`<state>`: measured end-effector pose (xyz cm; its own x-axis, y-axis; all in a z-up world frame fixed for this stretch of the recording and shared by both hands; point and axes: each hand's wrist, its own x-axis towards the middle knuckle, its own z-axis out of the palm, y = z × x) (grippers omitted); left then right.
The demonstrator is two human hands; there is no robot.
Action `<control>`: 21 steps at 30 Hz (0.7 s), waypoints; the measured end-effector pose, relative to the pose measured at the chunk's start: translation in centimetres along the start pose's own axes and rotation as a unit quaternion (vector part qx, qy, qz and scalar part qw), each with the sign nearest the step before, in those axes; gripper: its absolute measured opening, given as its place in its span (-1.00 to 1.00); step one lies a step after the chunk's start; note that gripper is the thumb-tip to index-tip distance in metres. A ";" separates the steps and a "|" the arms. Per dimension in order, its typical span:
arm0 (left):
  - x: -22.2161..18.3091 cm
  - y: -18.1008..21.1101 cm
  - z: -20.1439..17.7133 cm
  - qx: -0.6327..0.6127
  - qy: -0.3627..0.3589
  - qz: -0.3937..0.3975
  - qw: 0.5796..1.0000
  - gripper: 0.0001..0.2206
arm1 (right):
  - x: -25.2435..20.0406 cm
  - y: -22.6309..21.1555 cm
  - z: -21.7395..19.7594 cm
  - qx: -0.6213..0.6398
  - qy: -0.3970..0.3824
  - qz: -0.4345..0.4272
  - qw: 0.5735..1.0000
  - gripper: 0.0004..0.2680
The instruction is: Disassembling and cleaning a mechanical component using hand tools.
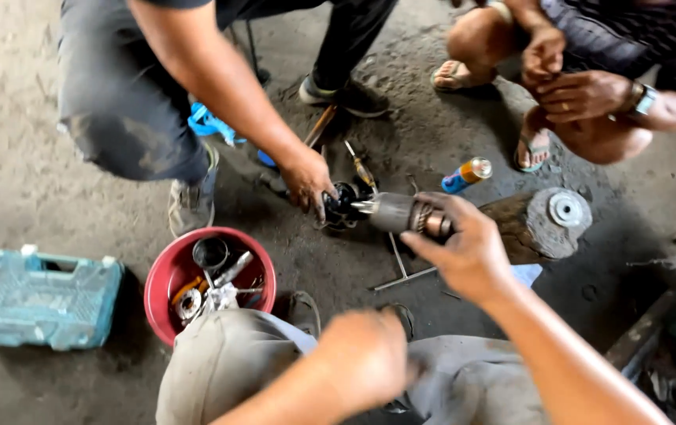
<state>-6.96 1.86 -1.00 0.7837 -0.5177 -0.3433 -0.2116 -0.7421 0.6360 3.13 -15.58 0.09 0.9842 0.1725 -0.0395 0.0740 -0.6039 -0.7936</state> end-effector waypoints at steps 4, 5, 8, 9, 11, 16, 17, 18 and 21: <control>1.1 0.7 0.8 0.072 -0.269 0.039 0.960 -0.61 | 3.8 4.6 1.8 -0.182 -0.052 -0.059 0.980 -0.57; 1.2 0.9 0.6 0.051 -0.236 0.043 0.969 -0.56 | 5.1 5.9 2.8 -0.230 -0.083 -0.073 0.967 -0.55; 1.3 1.1 0.3 0.027 -0.182 0.052 0.982 -0.53 | 8.5 8.8 5.7 -0.302 -0.138 -0.092 0.939 -0.61; 1.3 1.0 0.4 0.029 -0.160 0.057 0.985 -0.55 | 9.6 9.7 6.8 -0.325 -0.157 -0.098 0.927 -0.70; 1.7 1.0 -0.1 0.000 -0.207 0.043 0.977 -0.53 | 10.7 10.8 8.4 -0.313 -0.155 -0.102 0.932 -0.66; 1.8 0.4 -0.1 -0.058 -0.240 0.052 0.968 -0.52 | 12.2 10.5 10.1 -0.274 -0.165 -0.081 0.944 -0.69; 1.8 0.2 -0.1 -0.060 -0.231 0.070 0.969 -0.51 | 12.5 10.9 10.3 -0.276 -0.171 -0.083 0.942 -0.67; 1.7 0.1 -0.1 -0.061 -0.222 0.088 0.969 -0.51 | 12.8 11.3 10.4 -0.278 -0.178 -0.086 0.940 -0.65; 1.6 -0.3 -0.4 -0.082 -0.221 0.107 0.966 -0.54 | 13.7 12.6 10.8 -0.310 -0.184 -0.108 0.927 -0.64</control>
<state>-5.37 1.44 -1.44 0.3985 -0.8096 -0.4310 -0.2164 -0.5397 0.8136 15.82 -12.36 -17.00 0.8227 0.5265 -0.2147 0.4535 -0.8353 -0.3107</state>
